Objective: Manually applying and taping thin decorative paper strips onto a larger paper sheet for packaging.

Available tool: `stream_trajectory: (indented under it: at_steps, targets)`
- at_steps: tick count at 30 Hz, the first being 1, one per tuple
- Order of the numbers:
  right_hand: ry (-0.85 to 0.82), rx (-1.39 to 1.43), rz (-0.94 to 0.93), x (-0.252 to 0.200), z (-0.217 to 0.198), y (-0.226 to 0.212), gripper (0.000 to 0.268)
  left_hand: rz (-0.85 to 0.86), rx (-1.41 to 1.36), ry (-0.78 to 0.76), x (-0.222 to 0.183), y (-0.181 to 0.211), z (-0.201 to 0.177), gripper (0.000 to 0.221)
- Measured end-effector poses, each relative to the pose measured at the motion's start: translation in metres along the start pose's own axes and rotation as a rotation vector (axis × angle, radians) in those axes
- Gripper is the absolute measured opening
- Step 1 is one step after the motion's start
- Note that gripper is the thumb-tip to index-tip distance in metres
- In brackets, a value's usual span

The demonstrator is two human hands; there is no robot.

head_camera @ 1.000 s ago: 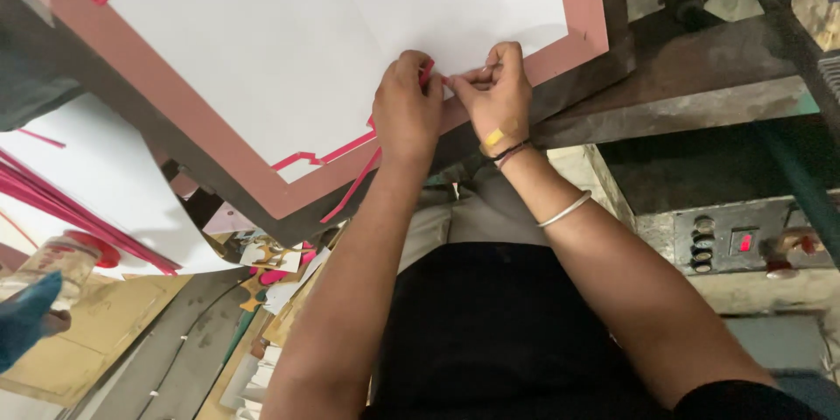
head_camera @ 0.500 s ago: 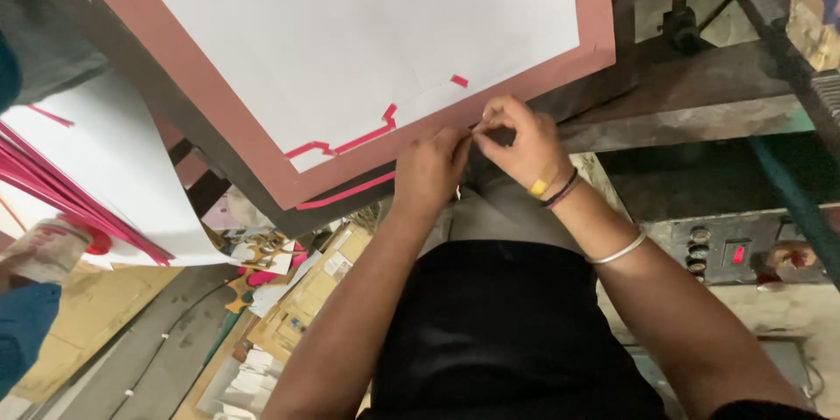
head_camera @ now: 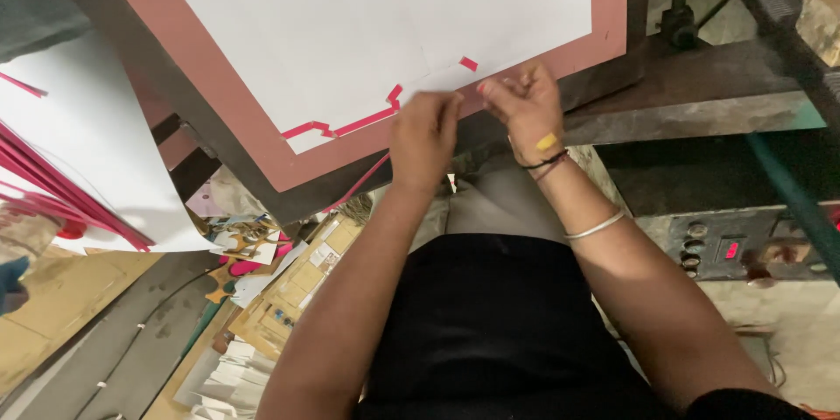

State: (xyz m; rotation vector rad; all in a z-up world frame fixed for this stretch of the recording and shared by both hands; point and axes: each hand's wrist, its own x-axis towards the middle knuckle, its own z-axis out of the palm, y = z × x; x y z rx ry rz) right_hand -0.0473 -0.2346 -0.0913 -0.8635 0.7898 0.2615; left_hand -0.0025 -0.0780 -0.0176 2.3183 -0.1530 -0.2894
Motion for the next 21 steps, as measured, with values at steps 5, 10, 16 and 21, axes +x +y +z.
stream_trajectory:
  at_steps: [5, 10, 16, 21]
  targets:
    - [0.108, 0.046, -0.037, 0.006, 0.004, 0.006, 0.038, -0.298, -0.058, -0.147, 0.032, -0.011, -0.009, 0.012]
    - [0.104, -0.032, -0.178, 0.013, 0.005, 0.02, 0.04, -0.383, -0.072, -0.213, 0.04, -0.016, -0.008, 0.015]
    - [0.158, -0.158, -0.282, 0.013, 0.019, 0.011, 0.044, -0.364, -0.054, -0.234, 0.039, -0.021, -0.005, 0.016]
    - [0.208, -0.345, -0.315, 0.018, 0.017, 0.014, 0.048, -0.354, -0.014, -0.218, 0.04, -0.018, -0.005, 0.015]
